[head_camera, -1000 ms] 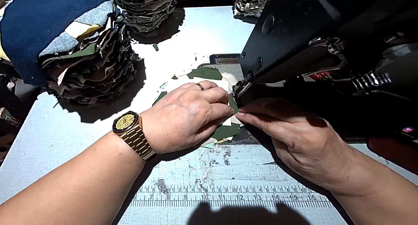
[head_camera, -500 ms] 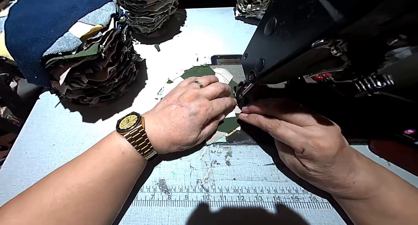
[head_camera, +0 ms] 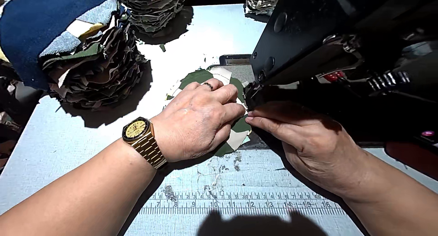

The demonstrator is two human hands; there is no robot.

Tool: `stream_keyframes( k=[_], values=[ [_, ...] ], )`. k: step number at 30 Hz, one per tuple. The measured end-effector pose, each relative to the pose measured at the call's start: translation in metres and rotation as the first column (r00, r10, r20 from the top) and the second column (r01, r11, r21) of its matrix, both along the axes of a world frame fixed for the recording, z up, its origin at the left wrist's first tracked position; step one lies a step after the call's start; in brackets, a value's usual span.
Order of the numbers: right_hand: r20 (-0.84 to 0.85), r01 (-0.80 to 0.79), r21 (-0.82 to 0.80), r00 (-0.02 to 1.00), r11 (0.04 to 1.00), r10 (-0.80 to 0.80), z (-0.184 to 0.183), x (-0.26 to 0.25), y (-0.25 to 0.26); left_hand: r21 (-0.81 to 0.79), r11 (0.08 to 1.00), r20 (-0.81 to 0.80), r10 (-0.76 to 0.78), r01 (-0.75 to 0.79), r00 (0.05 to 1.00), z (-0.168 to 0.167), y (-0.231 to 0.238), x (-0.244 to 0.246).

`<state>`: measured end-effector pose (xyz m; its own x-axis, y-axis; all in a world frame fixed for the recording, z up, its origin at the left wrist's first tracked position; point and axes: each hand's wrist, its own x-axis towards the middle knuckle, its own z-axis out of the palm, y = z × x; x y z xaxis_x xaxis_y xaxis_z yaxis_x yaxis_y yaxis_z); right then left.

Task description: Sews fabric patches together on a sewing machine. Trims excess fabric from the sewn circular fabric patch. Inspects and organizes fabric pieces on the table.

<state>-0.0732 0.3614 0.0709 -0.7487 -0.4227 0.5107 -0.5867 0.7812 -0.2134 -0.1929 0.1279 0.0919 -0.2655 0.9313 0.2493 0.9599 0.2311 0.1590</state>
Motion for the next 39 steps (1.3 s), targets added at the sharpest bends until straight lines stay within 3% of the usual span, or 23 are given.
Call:
stream_keyframes(
  k=[10,18,26,29,33,39],
  values=[
    [-0.016,-0.016,-0.031,1.000,0.999,0.016,0.001,0.003,-0.003,-0.039,0.996,-0.055,0.080,-0.083,0.995,-0.003,0.002,0.009],
    [0.017,-0.036,-0.023,0.999,0.999,0.036,0.000,0.002,0.000,0.064,0.991,0.062,-0.125,0.121,0.990,-0.002,-0.010,-0.009],
    [-0.005,0.003,-0.011,1.000,1.000,-0.003,0.002,0.000,0.004,0.080,0.995,0.019,-0.063,0.061,0.998,-0.006,-0.005,-0.005],
    [-0.041,-0.043,-0.046,0.998,0.998,0.041,0.003,0.004,0.001,0.132,0.983,0.039,-0.137,0.130,0.990,-0.004,-0.007,-0.006],
    [0.038,-0.089,-0.024,0.995,0.996,0.089,0.000,0.005,0.001,0.112,0.971,0.113,-0.225,0.213,0.968,-0.001,-0.008,-0.011],
    [-0.008,-0.036,-0.015,0.999,0.999,0.036,0.001,0.002,0.003,0.078,0.992,0.065,-0.100,0.095,0.993,-0.002,-0.003,-0.005]
  ],
)
